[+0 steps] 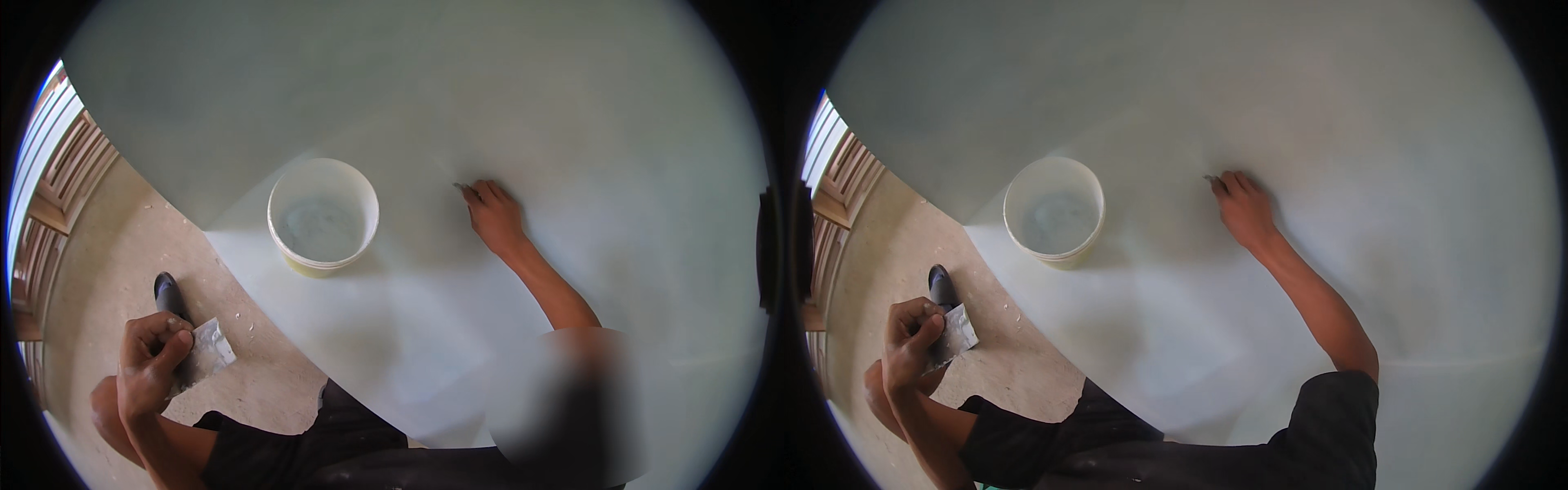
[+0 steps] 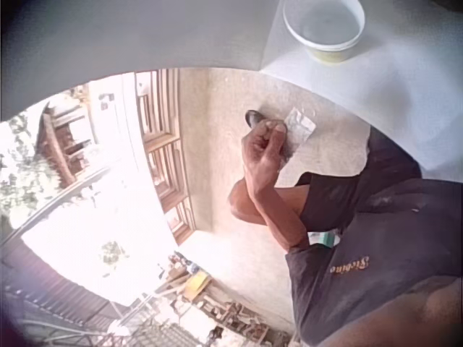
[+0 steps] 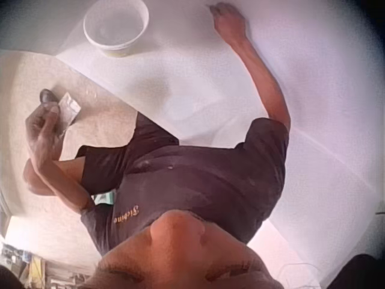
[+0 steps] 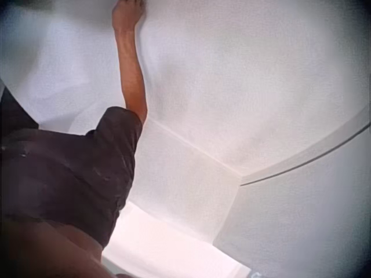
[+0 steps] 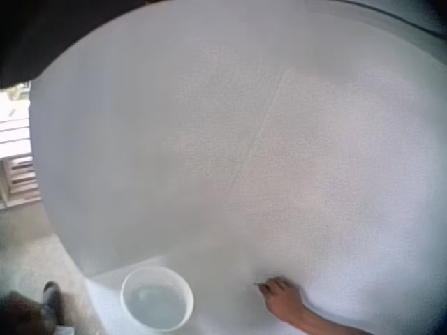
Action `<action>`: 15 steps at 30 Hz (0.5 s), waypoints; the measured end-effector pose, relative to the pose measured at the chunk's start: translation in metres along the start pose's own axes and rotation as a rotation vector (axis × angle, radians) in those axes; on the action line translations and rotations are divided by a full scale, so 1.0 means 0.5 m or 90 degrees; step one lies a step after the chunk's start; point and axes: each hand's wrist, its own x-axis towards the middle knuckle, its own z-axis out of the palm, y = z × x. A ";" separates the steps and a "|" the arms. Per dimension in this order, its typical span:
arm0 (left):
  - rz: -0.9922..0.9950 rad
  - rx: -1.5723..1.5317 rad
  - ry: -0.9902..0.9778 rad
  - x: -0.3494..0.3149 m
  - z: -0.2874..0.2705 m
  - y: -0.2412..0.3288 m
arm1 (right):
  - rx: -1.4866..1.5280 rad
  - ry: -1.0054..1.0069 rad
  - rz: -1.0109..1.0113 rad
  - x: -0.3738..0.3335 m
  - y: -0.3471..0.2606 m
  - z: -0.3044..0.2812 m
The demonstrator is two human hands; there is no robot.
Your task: The person applies white putty to the inside corner and seams of a white cabinet using a small metal scraper.
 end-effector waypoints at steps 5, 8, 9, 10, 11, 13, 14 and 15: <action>0.012 0.000 -0.012 -0.003 0.002 0.000 | -0.010 0.049 -0.019 0.102 -0.026 0.041; 0.012 -0.024 -0.032 0.004 0.002 -0.010 | -0.001 0.074 -0.048 0.148 -0.023 0.071; 0.013 -0.030 -0.043 0.005 0.000 -0.011 | -0.015 0.050 -0.042 0.148 -0.025 0.082; 0.020 -0.008 -0.032 0.006 0.001 -0.011 | -0.030 0.025 -0.039 0.148 -0.027 0.096; 0.027 0.014 -0.022 0.006 0.003 -0.009 | -0.046 0.000 -0.035 0.146 -0.025 0.107; 0.021 0.010 0.011 0.002 0.004 -0.015 | -0.041 -0.047 -0.015 0.128 -0.028 0.114; 0.007 -0.017 0.034 -0.002 0.005 -0.023 | -0.038 -0.072 -0.008 0.118 -0.032 0.111; -0.007 -0.043 0.056 -0.005 0.006 -0.027 | -0.029 -0.092 -0.008 0.106 -0.030 0.105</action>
